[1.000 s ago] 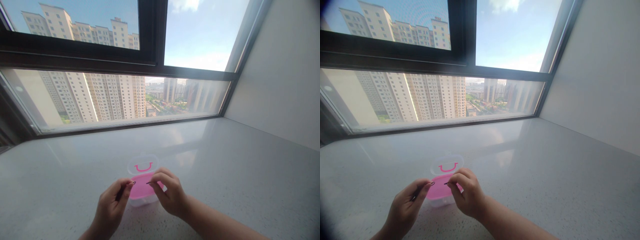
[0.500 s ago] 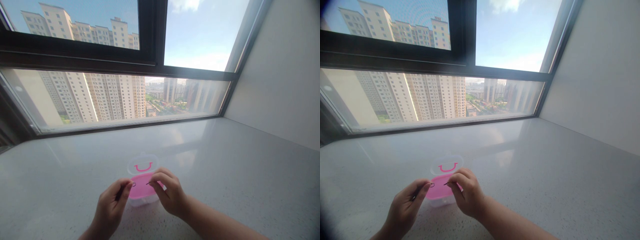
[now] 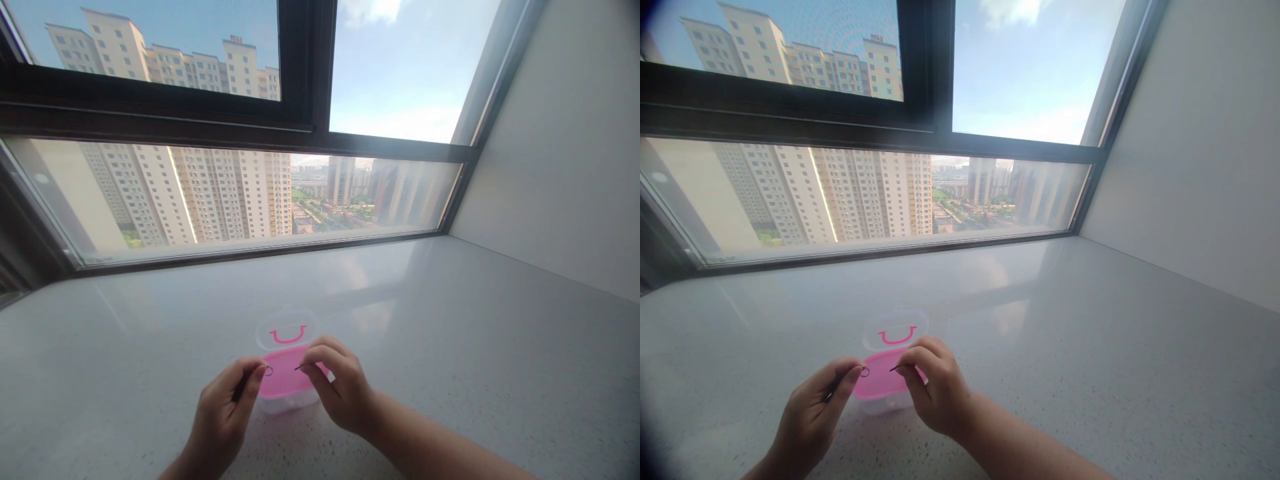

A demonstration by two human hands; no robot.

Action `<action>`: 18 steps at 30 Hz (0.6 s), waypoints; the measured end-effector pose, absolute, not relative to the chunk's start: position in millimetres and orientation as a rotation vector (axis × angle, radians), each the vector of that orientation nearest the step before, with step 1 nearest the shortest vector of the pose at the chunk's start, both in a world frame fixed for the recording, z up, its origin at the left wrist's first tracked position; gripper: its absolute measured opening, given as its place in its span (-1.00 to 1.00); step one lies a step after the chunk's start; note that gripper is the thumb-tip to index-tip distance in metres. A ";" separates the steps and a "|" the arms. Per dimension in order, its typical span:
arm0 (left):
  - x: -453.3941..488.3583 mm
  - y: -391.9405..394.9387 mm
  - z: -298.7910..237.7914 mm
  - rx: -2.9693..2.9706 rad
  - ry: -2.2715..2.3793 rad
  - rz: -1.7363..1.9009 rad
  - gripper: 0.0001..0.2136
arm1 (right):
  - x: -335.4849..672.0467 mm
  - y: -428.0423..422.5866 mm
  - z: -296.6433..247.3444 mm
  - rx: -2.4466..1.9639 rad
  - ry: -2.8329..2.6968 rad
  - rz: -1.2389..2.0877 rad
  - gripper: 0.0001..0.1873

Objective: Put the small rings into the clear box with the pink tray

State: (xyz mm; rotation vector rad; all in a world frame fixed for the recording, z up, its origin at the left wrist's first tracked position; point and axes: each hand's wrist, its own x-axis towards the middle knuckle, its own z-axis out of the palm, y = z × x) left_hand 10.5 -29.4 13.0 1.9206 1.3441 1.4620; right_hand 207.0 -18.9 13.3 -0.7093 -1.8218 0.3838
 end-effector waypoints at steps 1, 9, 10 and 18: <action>10.4 -29.3 12.9 1.920 1.343 1.461 -0.82 | 206.9 -18.9 13.2 -0.709 -1.821 0.382 -0.88; 10.3 -29.1 11.9 1.909 1.354 1.467 -0.81 | 206.6 -20.2 13.9 -0.718 -1.821 0.387 -0.88; 10.2 -29.1 11.9 1.911 1.355 1.465 -0.81 | 206.8 -20.4 14.3 -0.717 -1.822 0.387 -0.88; 9.5 -28.8 11.7 1.942 1.356 1.452 -0.81 | 206.9 -20.3 14.9 -0.720 -1.832 0.369 -0.87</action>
